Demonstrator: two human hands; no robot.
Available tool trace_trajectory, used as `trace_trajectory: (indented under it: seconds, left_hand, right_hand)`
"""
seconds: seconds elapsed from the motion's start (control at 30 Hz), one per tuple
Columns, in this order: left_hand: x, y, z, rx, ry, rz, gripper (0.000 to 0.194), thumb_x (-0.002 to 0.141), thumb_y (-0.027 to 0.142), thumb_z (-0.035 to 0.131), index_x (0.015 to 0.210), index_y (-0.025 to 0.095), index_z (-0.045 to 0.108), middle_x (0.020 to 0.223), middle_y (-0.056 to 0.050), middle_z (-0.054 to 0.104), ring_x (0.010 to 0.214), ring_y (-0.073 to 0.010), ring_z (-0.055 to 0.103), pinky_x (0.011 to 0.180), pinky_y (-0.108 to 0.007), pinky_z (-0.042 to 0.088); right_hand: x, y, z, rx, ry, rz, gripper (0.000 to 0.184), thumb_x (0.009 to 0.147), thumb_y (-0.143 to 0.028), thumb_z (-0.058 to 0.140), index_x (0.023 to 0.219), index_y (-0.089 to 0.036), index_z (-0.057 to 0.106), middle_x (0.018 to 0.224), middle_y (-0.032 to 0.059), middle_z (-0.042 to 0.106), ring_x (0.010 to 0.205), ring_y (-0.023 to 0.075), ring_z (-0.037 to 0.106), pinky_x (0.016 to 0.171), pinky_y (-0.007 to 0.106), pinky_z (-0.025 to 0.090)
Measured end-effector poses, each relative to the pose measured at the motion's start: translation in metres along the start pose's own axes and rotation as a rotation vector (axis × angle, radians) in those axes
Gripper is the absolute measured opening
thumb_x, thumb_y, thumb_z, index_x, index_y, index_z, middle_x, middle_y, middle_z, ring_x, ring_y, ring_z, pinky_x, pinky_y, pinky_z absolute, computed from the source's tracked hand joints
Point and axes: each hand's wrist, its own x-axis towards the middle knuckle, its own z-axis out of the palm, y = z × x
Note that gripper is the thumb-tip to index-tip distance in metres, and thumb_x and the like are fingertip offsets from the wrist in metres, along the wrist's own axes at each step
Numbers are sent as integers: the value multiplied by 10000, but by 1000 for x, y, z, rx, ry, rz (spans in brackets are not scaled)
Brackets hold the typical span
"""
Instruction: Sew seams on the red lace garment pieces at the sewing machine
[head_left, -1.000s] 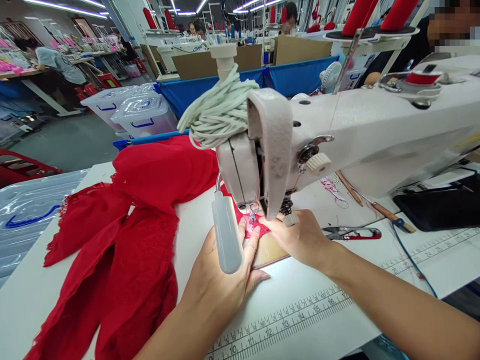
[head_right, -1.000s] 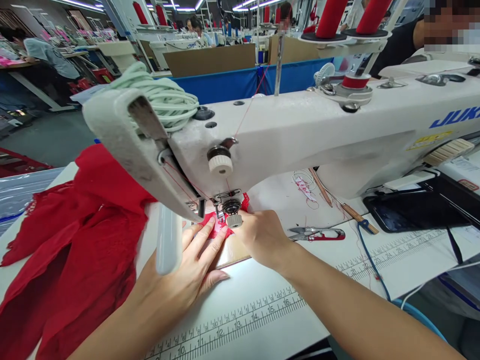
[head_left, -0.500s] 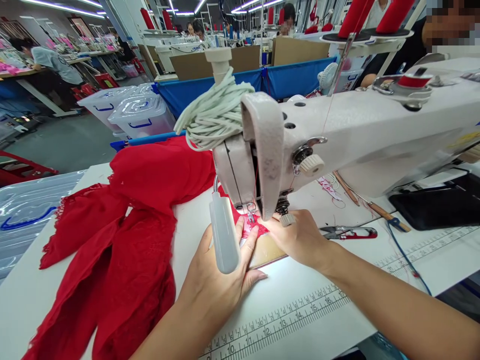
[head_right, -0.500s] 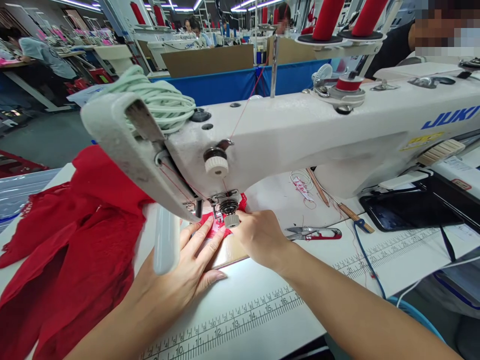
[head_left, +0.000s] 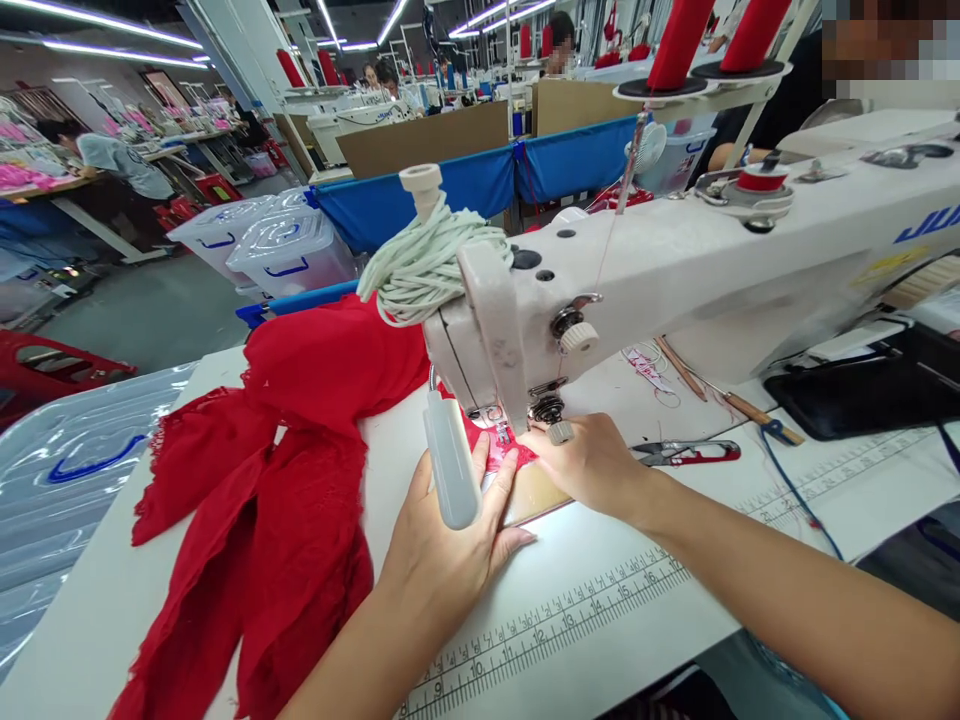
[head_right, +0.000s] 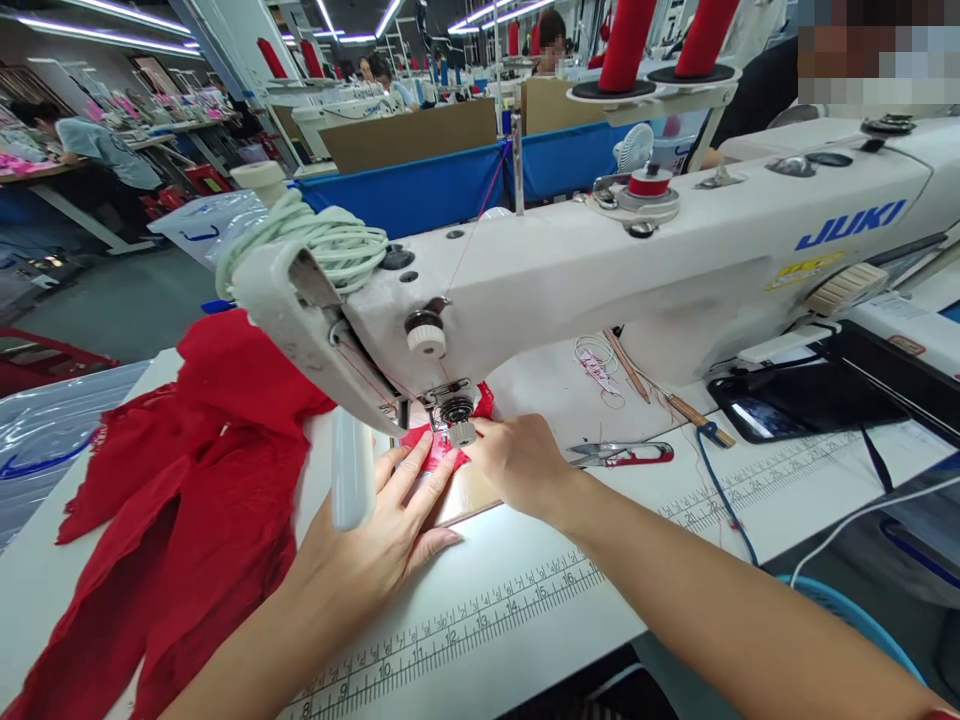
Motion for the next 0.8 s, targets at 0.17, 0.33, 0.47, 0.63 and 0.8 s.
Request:
trace_trajectory:
  seconds: [0.17,0.33,0.47,0.63,0.8]
  left_hand:
    - [1,0,-3,-19,1,-7,709,847,674,344,1368,207,464,1366,-147,533,1181,-349,525,898,-510,477]
    - [1,2,-4,15,-7,-4,709,848,676,325,1370,219,466,1381,-135,523,1188,-362,521,923,-540,452]
    - [2,2,-5,31,-13,10,711,859,669,296,1373,207,462,1370,-146,532,1179,-360,527,921,-546,447]
    - [3,4,-7,37,-29,0,701,860,663,305,1365,207,475,1356,-152,545,1184,-367,527,898,-533,464]
    - [5,4,-8,64,-43,11,695,871,649,301,1373,196,462,1373,-164,524,1196,-368,521,881,-527,478]
  right_hand:
    - [-1,0,-1,7,16,3,149,803,-137,523,758,-217,640,686,-12,652,554,116,519,471,280,154]
    - [0,-1,-2,-8,-1,7,158,778,-121,526,682,-209,615,582,-13,591,525,119,470,472,278,140]
    - [0,-1,-3,-11,12,10,151,778,-131,523,704,-217,622,556,-19,569,505,120,440,465,272,136]
    - [-1,-1,-3,-4,-5,10,152,772,-132,522,710,-209,637,550,-17,542,503,115,432,466,274,135]
    - [0,0,-1,24,-7,21,161,776,-124,529,720,-219,647,566,-25,546,528,110,438,473,280,142]
